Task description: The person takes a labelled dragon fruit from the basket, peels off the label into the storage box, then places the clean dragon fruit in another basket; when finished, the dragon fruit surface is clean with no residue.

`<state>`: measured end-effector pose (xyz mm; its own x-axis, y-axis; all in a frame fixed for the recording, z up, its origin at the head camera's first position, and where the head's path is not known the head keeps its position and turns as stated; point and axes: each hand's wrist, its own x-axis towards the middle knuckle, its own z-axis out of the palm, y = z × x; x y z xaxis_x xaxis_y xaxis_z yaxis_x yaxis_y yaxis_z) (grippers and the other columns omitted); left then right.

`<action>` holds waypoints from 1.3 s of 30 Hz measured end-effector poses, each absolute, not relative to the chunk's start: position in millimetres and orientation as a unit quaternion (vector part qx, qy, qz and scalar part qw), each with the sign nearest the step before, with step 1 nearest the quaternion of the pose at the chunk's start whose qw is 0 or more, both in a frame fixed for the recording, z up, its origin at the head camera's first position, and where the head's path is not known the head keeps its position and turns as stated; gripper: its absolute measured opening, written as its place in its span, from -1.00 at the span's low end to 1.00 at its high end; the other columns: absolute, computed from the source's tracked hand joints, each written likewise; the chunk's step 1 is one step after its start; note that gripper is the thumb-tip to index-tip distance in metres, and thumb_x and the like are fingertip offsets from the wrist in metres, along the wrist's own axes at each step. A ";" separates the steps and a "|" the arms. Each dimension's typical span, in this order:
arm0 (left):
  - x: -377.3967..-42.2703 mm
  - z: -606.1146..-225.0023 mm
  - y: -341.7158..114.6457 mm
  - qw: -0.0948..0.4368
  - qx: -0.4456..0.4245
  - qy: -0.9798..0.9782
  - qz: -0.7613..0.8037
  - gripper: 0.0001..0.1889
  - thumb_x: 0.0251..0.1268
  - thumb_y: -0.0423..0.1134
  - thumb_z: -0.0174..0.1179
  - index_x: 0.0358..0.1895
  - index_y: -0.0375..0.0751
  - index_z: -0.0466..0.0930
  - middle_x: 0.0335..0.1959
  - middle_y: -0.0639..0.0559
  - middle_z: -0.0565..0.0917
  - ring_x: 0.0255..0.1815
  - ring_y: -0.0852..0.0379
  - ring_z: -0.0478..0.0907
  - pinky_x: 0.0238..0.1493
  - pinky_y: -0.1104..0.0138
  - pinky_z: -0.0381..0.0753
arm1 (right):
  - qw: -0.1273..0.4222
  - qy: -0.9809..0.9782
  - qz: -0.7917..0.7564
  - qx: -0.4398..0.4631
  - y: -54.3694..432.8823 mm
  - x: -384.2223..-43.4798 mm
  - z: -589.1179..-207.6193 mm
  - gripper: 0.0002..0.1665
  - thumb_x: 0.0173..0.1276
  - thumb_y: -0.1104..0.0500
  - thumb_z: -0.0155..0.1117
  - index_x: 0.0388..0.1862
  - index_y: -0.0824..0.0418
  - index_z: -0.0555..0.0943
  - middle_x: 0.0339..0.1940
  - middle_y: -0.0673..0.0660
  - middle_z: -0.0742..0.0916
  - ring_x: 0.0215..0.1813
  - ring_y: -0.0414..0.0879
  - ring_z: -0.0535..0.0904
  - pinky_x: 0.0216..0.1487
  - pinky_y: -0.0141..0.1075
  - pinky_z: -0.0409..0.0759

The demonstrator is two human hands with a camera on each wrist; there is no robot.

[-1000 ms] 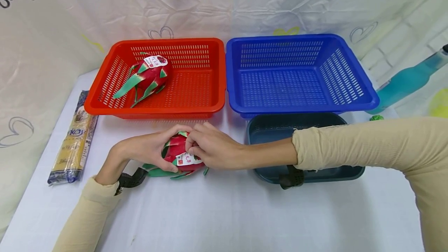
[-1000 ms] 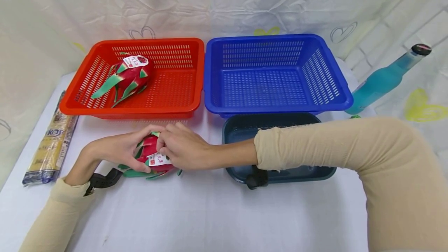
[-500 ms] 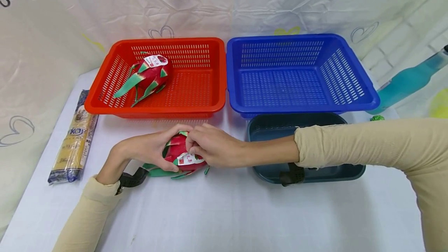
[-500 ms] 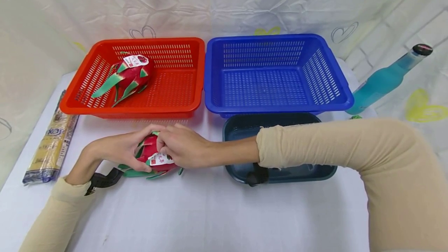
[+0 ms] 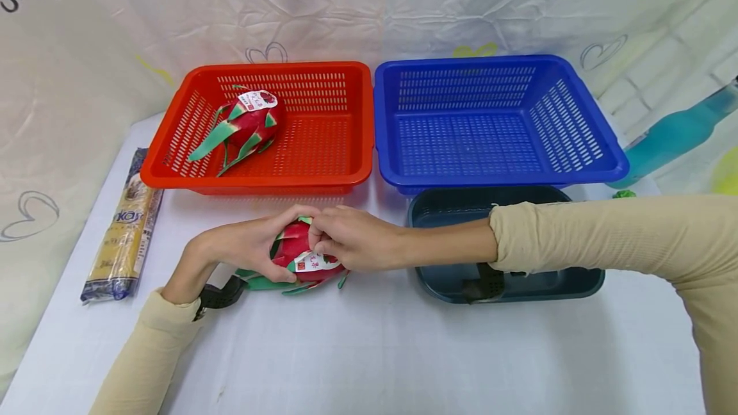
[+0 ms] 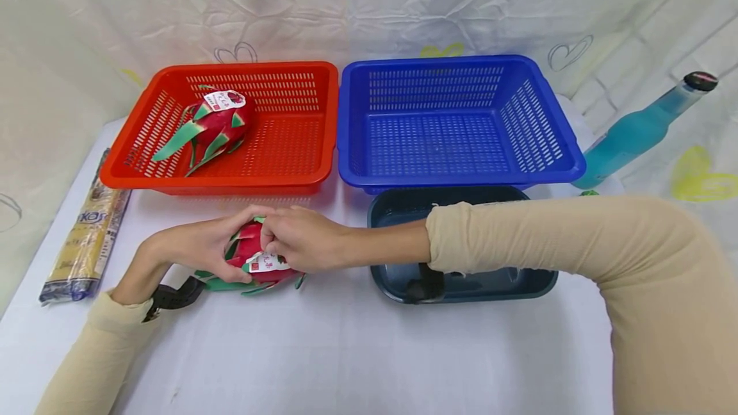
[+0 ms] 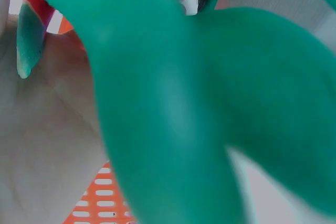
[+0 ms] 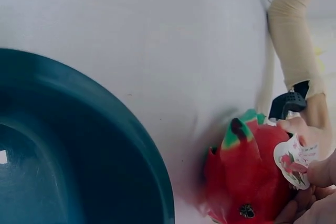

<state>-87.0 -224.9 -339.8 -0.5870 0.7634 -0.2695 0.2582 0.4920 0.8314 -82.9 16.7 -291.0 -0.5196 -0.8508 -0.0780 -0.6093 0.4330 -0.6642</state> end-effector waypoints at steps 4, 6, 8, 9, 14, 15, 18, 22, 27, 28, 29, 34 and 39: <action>-86.7 -340.6 -224.8 0.325 0.321 0.798 0.393 -0.04 -0.02 -0.15 0.48 0.40 0.22 0.00 0.19 0.07 0.42 0.20 0.07 0.41 -0.02 0.32 0.68 | 0.220 0.812 -0.301 -0.449 16.8 -85.4 -290.4 -0.95 0.42 0.24 0.17 -0.22 0.19 0.58 -0.28 0.05 0.62 -0.14 -0.16 0.48 -0.02 -0.45 0.51; -86.6 -340.4 -224.6 0.326 0.321 0.797 0.394 -0.04 -0.01 -0.15 0.48 0.40 0.22 0.00 0.19 0.07 0.42 0.20 0.07 0.42 -0.02 0.32 0.68 | 0.229 0.808 -0.304 -0.450 17.0 -86.7 -290.3 -0.95 0.42 0.25 0.17 -0.23 0.20 0.57 -0.27 0.06 0.62 -0.15 -0.16 0.48 -0.08 -0.50 0.51; -86.6 -340.4 -224.2 0.325 0.323 0.797 0.394 -0.05 -0.01 -0.15 0.48 0.39 0.22 0.01 0.18 0.08 0.43 0.19 0.08 0.43 -0.01 0.32 0.68 | 0.238 0.804 -0.306 -0.452 17.1 -88.0 -290.7 -0.95 0.42 0.24 0.17 -0.23 0.20 0.57 -0.27 0.06 0.62 -0.15 -0.17 0.49 -0.10 -0.54 0.50; -86.6 -340.3 -224.0 0.325 0.323 0.797 0.394 -0.05 -0.01 -0.14 0.48 0.39 0.22 0.00 0.18 0.08 0.44 0.19 0.08 0.43 -0.01 0.32 0.68 | 0.242 0.801 -0.307 -0.453 17.1 -88.6 -290.8 -0.95 0.42 0.24 0.17 -0.23 0.20 0.57 -0.26 0.06 0.62 -0.15 -0.17 0.49 -0.12 -0.55 0.50; -86.7 -340.7 -223.1 0.321 0.325 0.799 0.391 -0.05 -0.01 -0.13 0.48 0.39 0.23 0.01 0.17 0.10 0.45 0.18 0.11 0.44 -0.01 0.32 0.67 | 0.265 0.789 -0.318 -0.453 17.2 -91.8 -291.6 -0.93 0.42 0.23 0.17 -0.22 0.22 0.56 -0.26 0.08 0.62 -0.17 -0.17 0.49 -0.15 -0.56 0.53; -86.7 -340.8 -223.0 0.321 0.325 0.799 0.391 -0.05 -0.01 -0.13 0.48 0.39 0.22 0.01 0.17 0.10 0.44 0.18 0.10 0.44 -0.01 0.32 0.67 | 0.270 0.787 -0.321 -0.452 17.3 -92.4 -291.7 -0.93 0.42 0.23 0.17 -0.22 0.22 0.56 -0.25 0.08 0.63 -0.17 -0.17 0.49 -0.16 -0.56 0.53; -86.5 -340.9 -222.6 0.319 0.325 0.800 0.391 -0.06 -0.01 -0.14 0.48 0.39 0.21 0.02 0.17 0.09 0.45 0.18 0.10 0.43 -0.01 0.32 0.67 | 0.281 0.782 -0.327 -0.450 18.0 -94.0 -291.9 -0.93 0.42 0.23 0.16 -0.22 0.23 0.56 -0.25 0.09 0.63 -0.17 -0.18 0.49 -0.17 -0.55 0.53; -86.3 -341.1 -222.1 0.316 0.328 0.800 0.391 -0.06 -0.01 -0.15 0.48 0.38 0.22 0.03 0.15 0.11 0.45 0.16 0.12 0.44 -0.02 0.33 0.67 | 0.291 0.774 -0.332 -0.454 19.0 -95.6 -292.3 -0.93 0.42 0.24 0.16 -0.22 0.24 0.56 -0.25 0.09 0.62 -0.17 -0.18 0.48 -0.18 -0.53 0.53; -86.1 -340.7 -221.7 0.320 0.330 0.797 0.392 -0.07 0.00 -0.17 0.47 0.38 0.22 0.03 0.14 0.11 0.47 0.13 0.13 0.47 -0.01 0.33 0.67 | 0.311 0.761 -0.335 -0.460 19.6 -98.0 -289.3 -0.91 0.44 0.24 0.14 -0.20 0.25 0.55 -0.28 0.09 0.60 -0.21 -0.19 0.46 -0.24 -0.53 0.51; -85.9 -340.5 -222.1 0.324 0.326 0.797 0.392 -0.08 -0.01 -0.17 0.48 0.37 0.23 0.05 0.15 0.11 0.46 0.14 0.12 0.46 -0.02 0.33 0.67 | 0.317 0.757 -0.341 -0.458 20.2 -99.1 -287.8 -0.90 0.45 0.23 0.13 -0.19 0.26 0.55 -0.29 0.09 0.59 -0.21 -0.19 0.46 -0.24 -0.53 0.50; -85.8 -340.4 -222.4 0.328 0.323 0.795 0.394 -0.09 -0.02 -0.19 0.48 0.36 0.22 0.06 0.16 0.10 0.45 0.16 0.11 0.45 -0.02 0.32 0.67 | 0.325 0.754 -0.350 -0.451 21.2 -99.9 -286.0 -0.90 0.45 0.23 0.11 -0.17 0.25 0.55 -0.29 0.08 0.59 -0.22 -0.19 0.46 -0.24 -0.52 0.49; -85.7 -340.4 -225.2 0.331 0.318 0.793 0.401 -0.04 -0.05 -0.23 0.49 0.37 0.25 0.03 0.21 0.08 0.39 0.21 0.04 0.39 -0.06 0.30 0.70 | 0.401 0.713 -0.375 -0.435 30.5 -97.3 -283.6 -0.85 0.47 0.23 0.09 -0.09 0.27 0.53 -0.34 0.05 0.57 -0.27 -0.20 0.45 -0.25 -0.50 0.45; -86.3 -340.9 -225.4 0.327 0.322 0.788 0.411 0.03 -0.08 -0.26 0.51 0.41 0.28 -0.01 0.23 0.10 0.35 0.24 0.01 0.36 -0.09 0.28 0.72 | 0.429 0.696 -0.376 -0.436 41.1 -91.2 -283.4 -0.84 0.47 0.20 0.11 -0.08 0.26 0.53 -0.36 0.03 0.56 -0.29 -0.22 0.45 -0.26 -0.50 0.45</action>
<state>-86.3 -225.4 -340.9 -0.5793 0.7757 -0.2505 0.2382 0.4551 0.8580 -91.2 41.1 -283.4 -0.2518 -0.9292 -0.2706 -0.2836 0.3381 -0.8973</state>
